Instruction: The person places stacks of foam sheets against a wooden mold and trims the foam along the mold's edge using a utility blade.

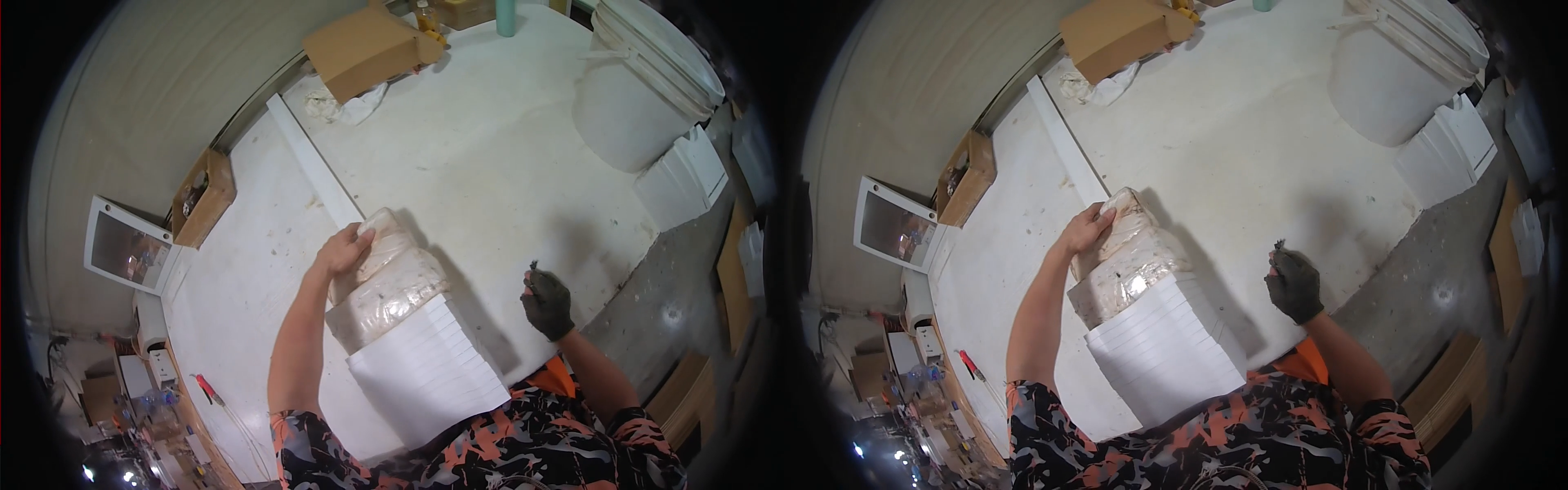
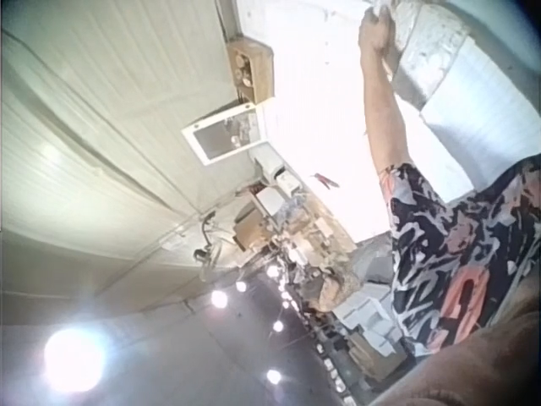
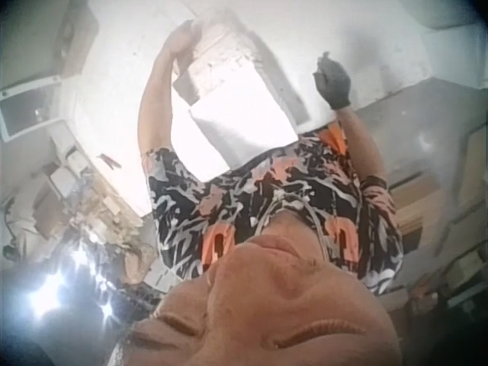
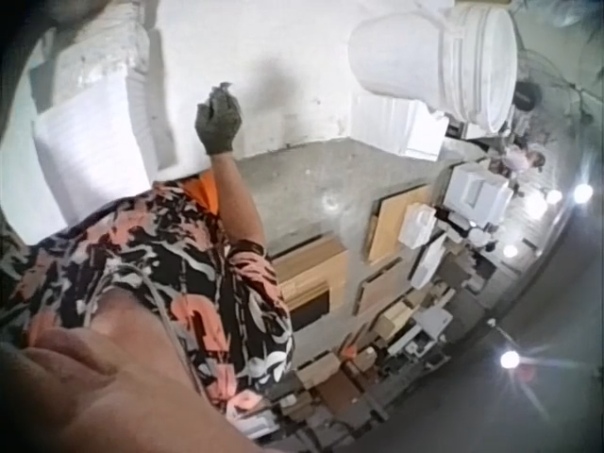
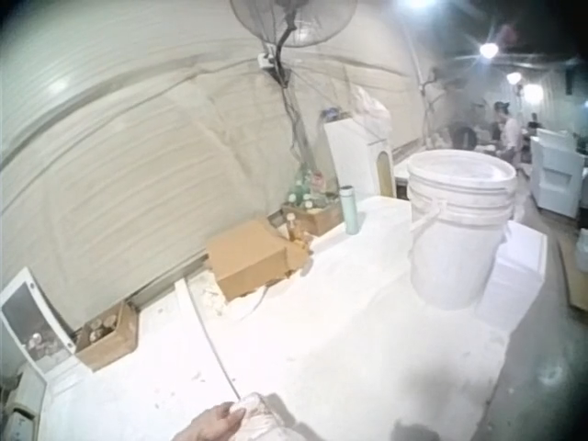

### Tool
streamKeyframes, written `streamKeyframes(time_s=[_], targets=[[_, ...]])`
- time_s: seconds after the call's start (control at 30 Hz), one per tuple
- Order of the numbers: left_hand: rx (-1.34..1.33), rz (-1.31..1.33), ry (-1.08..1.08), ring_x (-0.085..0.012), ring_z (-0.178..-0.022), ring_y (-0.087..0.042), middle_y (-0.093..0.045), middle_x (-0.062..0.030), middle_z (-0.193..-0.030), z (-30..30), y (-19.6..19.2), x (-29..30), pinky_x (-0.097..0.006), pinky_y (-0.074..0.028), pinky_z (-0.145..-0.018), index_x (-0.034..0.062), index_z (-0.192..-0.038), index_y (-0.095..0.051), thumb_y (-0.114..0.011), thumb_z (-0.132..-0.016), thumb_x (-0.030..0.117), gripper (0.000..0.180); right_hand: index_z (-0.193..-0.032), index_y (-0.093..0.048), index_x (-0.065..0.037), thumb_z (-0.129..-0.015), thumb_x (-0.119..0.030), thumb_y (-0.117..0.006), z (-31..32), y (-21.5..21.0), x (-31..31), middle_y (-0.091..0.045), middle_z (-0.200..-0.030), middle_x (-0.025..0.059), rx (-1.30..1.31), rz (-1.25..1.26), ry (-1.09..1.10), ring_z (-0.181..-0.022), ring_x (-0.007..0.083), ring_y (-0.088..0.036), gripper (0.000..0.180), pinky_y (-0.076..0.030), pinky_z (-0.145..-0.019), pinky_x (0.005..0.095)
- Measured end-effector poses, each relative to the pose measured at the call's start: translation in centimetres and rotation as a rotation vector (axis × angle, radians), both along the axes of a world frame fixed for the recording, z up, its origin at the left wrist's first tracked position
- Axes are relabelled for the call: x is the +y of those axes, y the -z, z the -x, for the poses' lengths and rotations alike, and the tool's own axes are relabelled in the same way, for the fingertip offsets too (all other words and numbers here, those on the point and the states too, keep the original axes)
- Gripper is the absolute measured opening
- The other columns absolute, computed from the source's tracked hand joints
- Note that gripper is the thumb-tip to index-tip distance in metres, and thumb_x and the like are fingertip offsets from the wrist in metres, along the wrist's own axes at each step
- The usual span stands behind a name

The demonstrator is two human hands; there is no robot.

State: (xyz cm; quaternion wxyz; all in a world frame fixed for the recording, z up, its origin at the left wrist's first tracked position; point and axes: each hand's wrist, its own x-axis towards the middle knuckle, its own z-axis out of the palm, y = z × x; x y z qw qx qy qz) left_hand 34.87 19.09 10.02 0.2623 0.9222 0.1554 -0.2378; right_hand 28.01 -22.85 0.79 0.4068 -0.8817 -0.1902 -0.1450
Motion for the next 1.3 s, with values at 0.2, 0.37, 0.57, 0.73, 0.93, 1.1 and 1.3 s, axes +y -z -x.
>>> streamKeyframes(time_s=[0.2, 0.37, 0.57, 0.73, 0.93, 1.1, 1.3], targets=[[-0.013, -0.032, -0.013, -0.0325, -0.125, -0.05, -0.054, -0.0207, -0.131, 0.3, 0.8, -0.2, -0.037, -0.037, -0.104, 0.0036, -0.139, -0.043, -0.045, -0.085, 0.067, 0.083, -0.098, -0.064, 0.0, -0.074, -0.006, -0.062, 0.0, -0.2, -0.2, -0.065, -0.087, 0.0154, 0.009, 0.006, 0.0, -0.077, 0.0324, -0.064, 0.025, -0.053, -0.07, 0.0394], [-0.116, 0.023, -0.008, -0.0326, -0.126, -0.049, -0.052, -0.0242, -0.132, 1.4, 0.6, 0.1, -0.037, -0.036, -0.106, 0.0022, -0.141, -0.039, -0.051, -0.087, 0.06, 0.08, -0.101, -0.064, -0.002, -0.074, -0.007, -0.064, 0.1, -0.5, 0.2, -0.065, -0.089, 0.0141, 0.005, -0.014, -0.025, -0.076, 0.0307, -0.065, 0.027, -0.053, -0.068, 0.0373], [-0.7, 0.501, -0.54, -0.0265, -0.138, -0.03, -0.033, -0.0165, -0.148, 12.5, -3.1, -0.4, -0.038, -0.021, -0.113, 0.0023, -0.146, -0.028, -0.038, -0.099, 0.043, 0.063, -0.123, -0.055, -0.003, -0.081, -0.007, -0.064, 0.8, -2.0, 0.0, -0.059, -0.119, 0.0103, 0.482, -0.466, -0.129, -0.103, 0.0205, -0.061, 0.043, -0.05, -0.085, 0.033], [-0.95, 1.167, -0.905, -0.0312, -0.146, -0.002, -0.003, -0.0099, -0.159, 27.3, 1.4, -6.7, -0.042, 0.002, -0.117, 0.0033, -0.151, -0.009, -0.022, -0.095, 0.065, 0.084, -0.146, -0.026, 0.003, -0.093, -0.034, -0.057, 1.8, -5.6, 5.3, -0.027, -0.153, 0.0152, 0.576, -0.923, -0.702, -0.14, 0.0264, -0.028, 0.072, -0.022, -0.114, 0.042], [-0.867, 0.822, -0.824, -0.0235, -0.145, -0.012, -0.016, -0.0112, -0.157, 25.1, -0.9, -13.4, -0.036, -0.005, -0.117, 0.0004, -0.149, -0.019, -0.015, -0.101, 0.052, 0.07, -0.148, -0.029, -0.005, -0.088, -0.024, -0.054, 3.7, -5.1, 9.6, -0.053, -0.119, 0.005, 0.823, -0.867, -0.692, -0.096, 0.0117, -0.046, 0.067, -0.039, -0.088, 0.0246], [-0.866, 0.823, -0.842, -0.024, -0.144, -0.014, -0.019, -0.0122, -0.156, 26.1, 0.1, -12.1, -0.036, -0.007, -0.117, -0.0011, -0.147, -0.023, -0.018, -0.102, 0.05, 0.069, -0.148, -0.029, -0.006, -0.088, -0.021, -0.052, 4.5, -8.6, 10.3, -0.054, -0.11, 0.0042, 0.819, -0.734, -0.647, -0.081, 0.0101, -0.044, 0.066, -0.04, -0.077, 0.0224], [-0.815, 0.78, -0.794, -0.022, -0.145, -0.01, -0.014, -0.0082, -0.158, 25.7, -0.4, -12.2, -0.035, -0.004, -0.117, 0.0025, -0.15, -0.017, -0.017, -0.101, 0.052, 0.07, -0.148, -0.025, -0.003, -0.094, -0.036, -0.052, 3.5, -7.1, 9.6, -0.03, -0.153, 0.0061, 0.947, -0.687, -0.704, -0.138, 0.0148, -0.027, 0.069, -0.028, -0.103, 0.0242]])
